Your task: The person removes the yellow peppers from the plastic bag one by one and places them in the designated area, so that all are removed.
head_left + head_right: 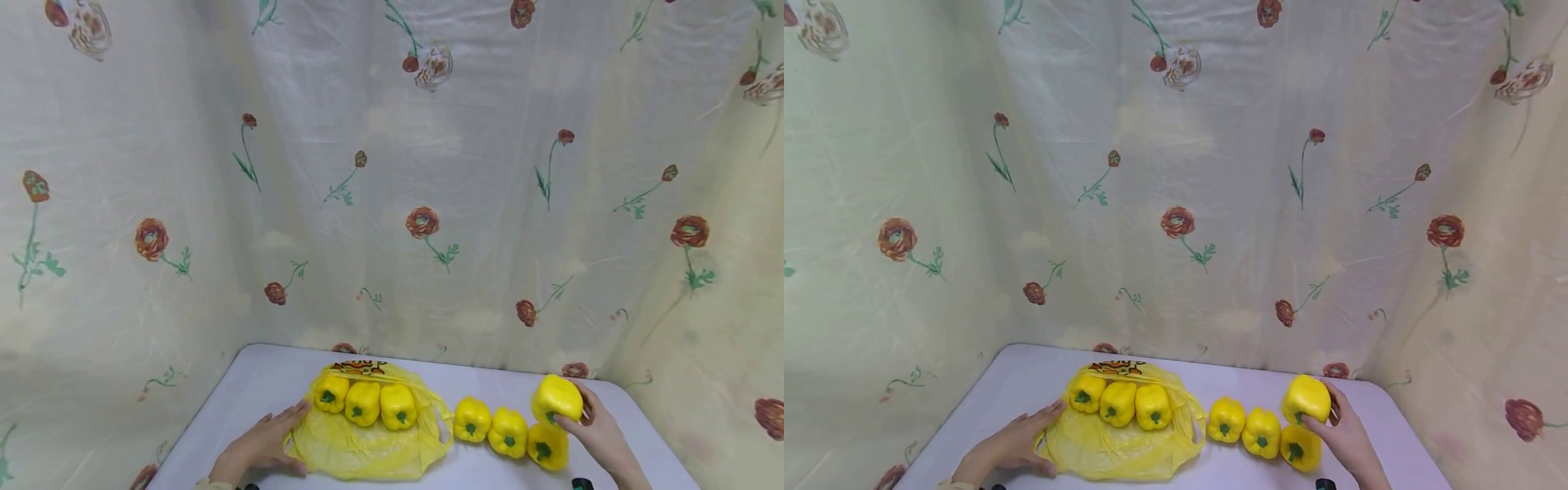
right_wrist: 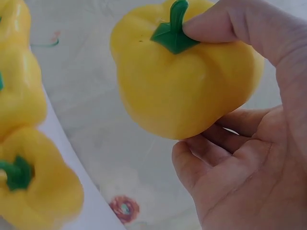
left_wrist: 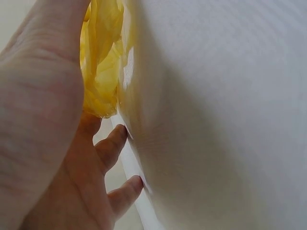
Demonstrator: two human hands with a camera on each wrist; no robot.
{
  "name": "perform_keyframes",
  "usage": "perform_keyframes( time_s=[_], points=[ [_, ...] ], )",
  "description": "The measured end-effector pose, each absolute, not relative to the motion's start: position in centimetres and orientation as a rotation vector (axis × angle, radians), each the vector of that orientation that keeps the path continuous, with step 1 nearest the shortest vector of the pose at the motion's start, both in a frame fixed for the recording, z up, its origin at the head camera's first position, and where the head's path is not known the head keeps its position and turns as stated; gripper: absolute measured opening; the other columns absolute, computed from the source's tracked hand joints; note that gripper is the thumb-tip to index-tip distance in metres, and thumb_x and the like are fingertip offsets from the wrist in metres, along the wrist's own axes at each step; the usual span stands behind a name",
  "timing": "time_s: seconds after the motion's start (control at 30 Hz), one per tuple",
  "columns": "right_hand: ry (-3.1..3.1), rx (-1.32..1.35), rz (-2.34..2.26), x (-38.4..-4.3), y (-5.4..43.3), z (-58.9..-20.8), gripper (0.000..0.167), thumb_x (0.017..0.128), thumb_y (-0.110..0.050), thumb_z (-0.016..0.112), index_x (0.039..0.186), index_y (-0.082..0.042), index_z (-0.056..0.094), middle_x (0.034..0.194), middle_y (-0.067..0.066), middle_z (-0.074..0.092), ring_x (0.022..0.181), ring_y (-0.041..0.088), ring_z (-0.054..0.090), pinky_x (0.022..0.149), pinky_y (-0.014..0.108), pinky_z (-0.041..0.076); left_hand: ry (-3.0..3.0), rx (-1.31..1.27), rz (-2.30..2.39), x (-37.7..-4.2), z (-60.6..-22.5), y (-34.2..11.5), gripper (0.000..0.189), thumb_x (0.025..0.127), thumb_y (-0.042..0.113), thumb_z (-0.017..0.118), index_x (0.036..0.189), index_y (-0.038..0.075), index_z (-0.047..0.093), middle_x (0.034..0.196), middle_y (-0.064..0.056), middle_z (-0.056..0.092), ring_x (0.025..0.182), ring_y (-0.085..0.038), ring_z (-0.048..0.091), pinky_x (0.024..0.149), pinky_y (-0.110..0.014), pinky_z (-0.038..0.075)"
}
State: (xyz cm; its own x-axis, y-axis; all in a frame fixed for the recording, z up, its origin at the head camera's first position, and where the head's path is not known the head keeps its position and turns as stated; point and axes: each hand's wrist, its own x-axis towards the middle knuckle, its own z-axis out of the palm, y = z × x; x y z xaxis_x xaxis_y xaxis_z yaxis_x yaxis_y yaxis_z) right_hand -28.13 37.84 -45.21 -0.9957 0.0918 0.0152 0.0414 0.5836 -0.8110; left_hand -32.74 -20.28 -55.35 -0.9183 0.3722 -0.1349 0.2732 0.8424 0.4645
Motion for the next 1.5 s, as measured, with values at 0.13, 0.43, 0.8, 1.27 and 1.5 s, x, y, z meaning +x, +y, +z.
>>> perform_keyframes(
  time_s=[0.13,0.43,0.8,1.27,1.5],
  points=[
    [-2.786,-0.174,1.401,-28.0,39.3,-45.4,0.097,0.091,-0.033,0.066,0.153,0.002,0.000,0.156,0.032,0.011,0.143,0.049,0.014,0.116,0.062,0.021,2.788,0.493,0.673,-32.7,-55.3,-20.2,0.123,0.056,0.067,0.077,0.153,0.014,0.025,0.160,-0.010,0.022,0.144,-0.039,0.026,0.117,-0.065,0.016],
    [-2.827,-0.261,1.421,-27.3,42.3,-46.3,0.098,0.094,-0.039,0.061,0.152,0.004,-0.006,0.156,0.034,0.007,0.142,0.051,0.016,0.110,0.054,0.039,2.777,0.491,0.682,-32.8,-55.4,-20.2,0.123,0.056,0.067,0.077,0.154,0.014,0.024,0.160,-0.010,0.022,0.144,-0.040,0.025,0.116,-0.066,0.015],
    [-2.811,-0.412,1.416,-26.9,44.9,-48.3,0.100,0.093,-0.045,0.058,0.150,0.008,-0.006,0.153,0.038,0.006,0.139,0.053,0.017,0.113,0.058,0.033,2.782,0.498,0.665,-32.4,-55.6,-20.4,0.122,0.057,0.065,0.078,0.153,0.012,0.024,0.160,-0.011,0.022,0.144,-0.040,0.026,0.116,-0.067,0.017],
    [-2.854,-0.509,1.431,-26.8,46.5,-50.4,0.106,0.090,-0.051,0.058,0.146,0.014,-0.002,0.146,0.042,0.012,0.132,0.057,0.022,0.112,0.063,0.029,2.787,0.495,0.660,-32.6,-55.3,-20.3,0.122,0.057,0.066,0.077,0.154,0.013,0.024,0.160,-0.011,0.023,0.144,-0.039,0.027,0.116,-0.066,0.017],
    [-2.880,-0.539,1.441,-27.1,47.2,-51.6,0.116,0.084,-0.060,0.061,0.146,0.016,-0.001,0.144,0.043,0.014,0.129,0.057,0.028,0.110,0.062,0.034,2.788,0.483,0.650,-32.9,-55.5,-20.3,0.123,0.056,0.068,0.076,0.154,0.015,0.023,0.160,-0.010,0.022,0.144,-0.038,0.027,0.116,-0.066,0.017]
  ],
)
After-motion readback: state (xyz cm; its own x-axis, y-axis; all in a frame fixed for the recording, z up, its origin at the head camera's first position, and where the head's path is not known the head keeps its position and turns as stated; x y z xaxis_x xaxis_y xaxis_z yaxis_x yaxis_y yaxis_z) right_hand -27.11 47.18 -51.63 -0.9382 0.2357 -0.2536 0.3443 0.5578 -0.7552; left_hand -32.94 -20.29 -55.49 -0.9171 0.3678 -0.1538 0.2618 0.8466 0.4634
